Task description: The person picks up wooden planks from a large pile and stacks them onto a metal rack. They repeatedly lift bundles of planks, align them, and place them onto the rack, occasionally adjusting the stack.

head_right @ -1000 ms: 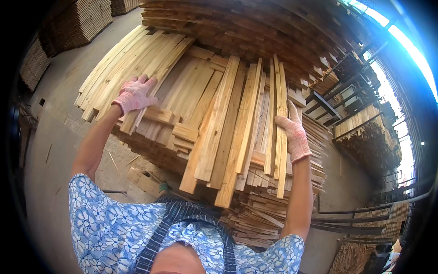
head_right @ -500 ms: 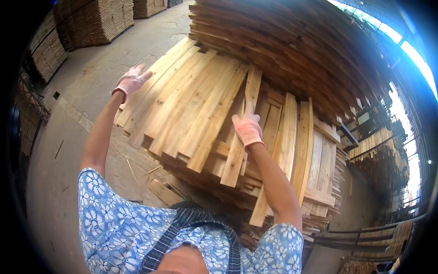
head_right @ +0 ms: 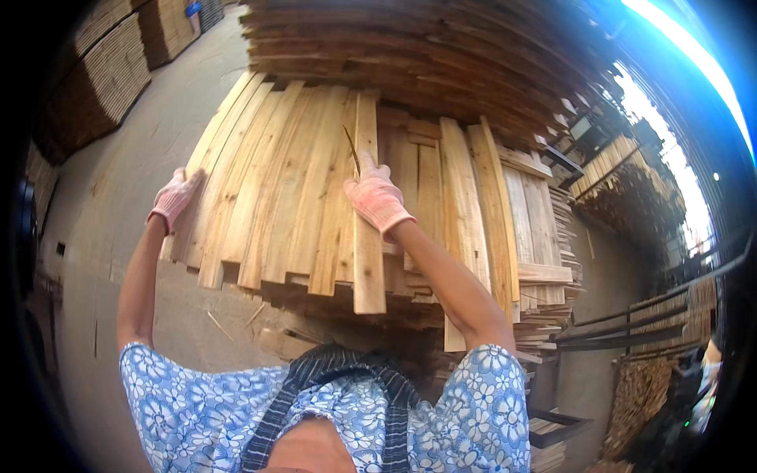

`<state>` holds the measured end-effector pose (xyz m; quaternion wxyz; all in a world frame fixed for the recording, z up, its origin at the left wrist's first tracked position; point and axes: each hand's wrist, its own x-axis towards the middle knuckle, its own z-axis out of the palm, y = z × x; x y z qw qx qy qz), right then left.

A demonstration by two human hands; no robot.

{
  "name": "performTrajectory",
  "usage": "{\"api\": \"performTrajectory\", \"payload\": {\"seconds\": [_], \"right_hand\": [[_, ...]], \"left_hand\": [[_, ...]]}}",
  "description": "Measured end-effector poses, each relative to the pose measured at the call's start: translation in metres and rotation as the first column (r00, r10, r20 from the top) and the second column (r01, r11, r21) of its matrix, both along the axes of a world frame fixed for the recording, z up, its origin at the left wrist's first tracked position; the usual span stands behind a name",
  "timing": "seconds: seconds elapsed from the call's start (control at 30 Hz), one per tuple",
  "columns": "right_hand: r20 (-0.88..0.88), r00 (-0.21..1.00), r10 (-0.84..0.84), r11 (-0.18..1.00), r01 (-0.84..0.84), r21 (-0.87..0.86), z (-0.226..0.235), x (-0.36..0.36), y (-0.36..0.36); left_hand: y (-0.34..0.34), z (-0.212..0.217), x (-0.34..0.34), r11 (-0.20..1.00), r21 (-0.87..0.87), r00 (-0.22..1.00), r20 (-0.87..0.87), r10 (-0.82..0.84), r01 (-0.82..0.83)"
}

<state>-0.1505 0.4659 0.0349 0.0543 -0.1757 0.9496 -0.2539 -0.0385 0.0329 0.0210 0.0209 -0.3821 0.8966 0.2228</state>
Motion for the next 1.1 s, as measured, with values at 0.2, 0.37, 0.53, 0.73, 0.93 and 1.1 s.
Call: {"api": "performTrajectory", "payload": {"seconds": [0.2, 0.37, 0.53, 0.73, 0.93, 1.1], "right_hand": [[-0.234, 0.964, -0.122, 0.989, 0.137, 0.048, 0.065, -0.010, 0.116], [-0.248, 0.953, -0.172, 0.842, 0.273, 0.465, 0.037, -0.012, 0.086], [-0.189, 0.977, -0.098, 0.988, 0.119, 0.103, 0.038, -0.027, 0.094], [-0.272, 0.937, -0.219, 0.975, 0.222, -0.021, 0.044, -0.040, 0.154], [0.159, 0.969, -0.188, 0.964, 0.213, -0.157, -0.023, -0.058, 0.169], [-0.024, 0.987, -0.160, 0.899, 0.156, 0.410, 0.001, -0.062, 0.167]], "left_hand": [[0.064, 0.028, -0.013, 0.939, -0.291, 0.700, -0.631, -0.334, 0.185], [0.233, 0.104, -0.024, 0.630, 0.022, 0.573, -0.440, -0.691, 0.777], [0.306, 0.066, -0.079, 0.539, 0.107, 0.547, -0.081, -0.833, 0.836], [0.349, -0.018, -0.136, 0.614, 0.547, 0.817, -0.288, -0.500, 0.569], [0.362, -0.034, -0.139, 0.735, 0.438, 0.852, -0.340, -0.398, 0.518], [0.354, 0.032, -0.104, 0.712, 0.509, 0.873, -0.338, -0.352, 0.484]]}}
